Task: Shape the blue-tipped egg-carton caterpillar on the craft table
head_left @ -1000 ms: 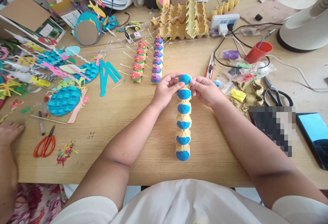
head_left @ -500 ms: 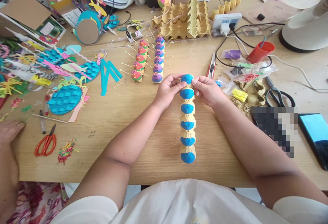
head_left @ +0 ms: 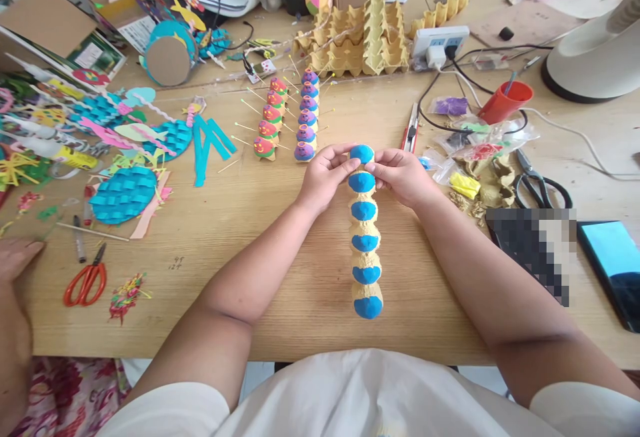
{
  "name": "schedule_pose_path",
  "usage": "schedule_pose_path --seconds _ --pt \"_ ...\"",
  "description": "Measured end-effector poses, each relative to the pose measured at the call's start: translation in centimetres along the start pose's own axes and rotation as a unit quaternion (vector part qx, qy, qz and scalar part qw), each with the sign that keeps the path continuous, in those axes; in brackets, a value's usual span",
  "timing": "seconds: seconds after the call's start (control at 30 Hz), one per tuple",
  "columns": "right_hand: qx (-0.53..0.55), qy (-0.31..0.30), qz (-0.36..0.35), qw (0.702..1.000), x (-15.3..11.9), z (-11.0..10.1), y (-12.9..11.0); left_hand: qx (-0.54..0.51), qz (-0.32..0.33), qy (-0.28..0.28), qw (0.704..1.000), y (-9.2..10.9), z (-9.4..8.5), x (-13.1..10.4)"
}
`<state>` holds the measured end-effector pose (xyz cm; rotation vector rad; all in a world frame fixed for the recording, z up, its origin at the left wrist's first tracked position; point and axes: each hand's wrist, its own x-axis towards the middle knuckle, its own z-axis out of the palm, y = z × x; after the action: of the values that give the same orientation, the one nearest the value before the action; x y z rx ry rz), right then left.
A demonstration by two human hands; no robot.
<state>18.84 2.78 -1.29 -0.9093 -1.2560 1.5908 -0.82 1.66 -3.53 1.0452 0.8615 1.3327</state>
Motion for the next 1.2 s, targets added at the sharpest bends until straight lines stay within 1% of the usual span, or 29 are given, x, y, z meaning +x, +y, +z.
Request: schedule_pose_path --seconds 0.17,0.3,0.53,0.7,0.8,1.07,1.2 --pt "-0.055 0.021 -0.024 0.998 -0.21 -0.12 0.15 0.003 -0.002 -0.003 1.0 0.07 0.13 -0.03" --pt "-0.071 0.032 -0.041 0.996 -0.55 0.18 -0.13 0.006 0.003 0.004 1.0 0.06 0.23 -0.03" --pt "-0.054 0.036 -0.041 0.997 -0.65 0.46 -0.28 0.007 0.016 0.0 1.0 -0.1 0.26 -0.01" --pt "0.006 0.004 -0.008 1.0 -0.43 0.28 -0.38 0.001 -0.001 0.006 1.0 -0.08 0.11 0.05" --pt "0.026 -0.004 -0.002 1.0 -0.37 0.23 -0.43 -0.002 -0.003 0.002 1.0 -0.05 0.02 0.05" --pt "-0.03 0.02 -0.031 0.999 -0.44 0.24 -0.12 0.003 0.006 -0.008 1.0 -0.02 0.04 -0.02" --pt "-0.026 0.017 -0.038 0.999 -0.51 0.44 -0.31 -0.005 0.01 -0.004 1.0 -0.02 0.13 -0.03"
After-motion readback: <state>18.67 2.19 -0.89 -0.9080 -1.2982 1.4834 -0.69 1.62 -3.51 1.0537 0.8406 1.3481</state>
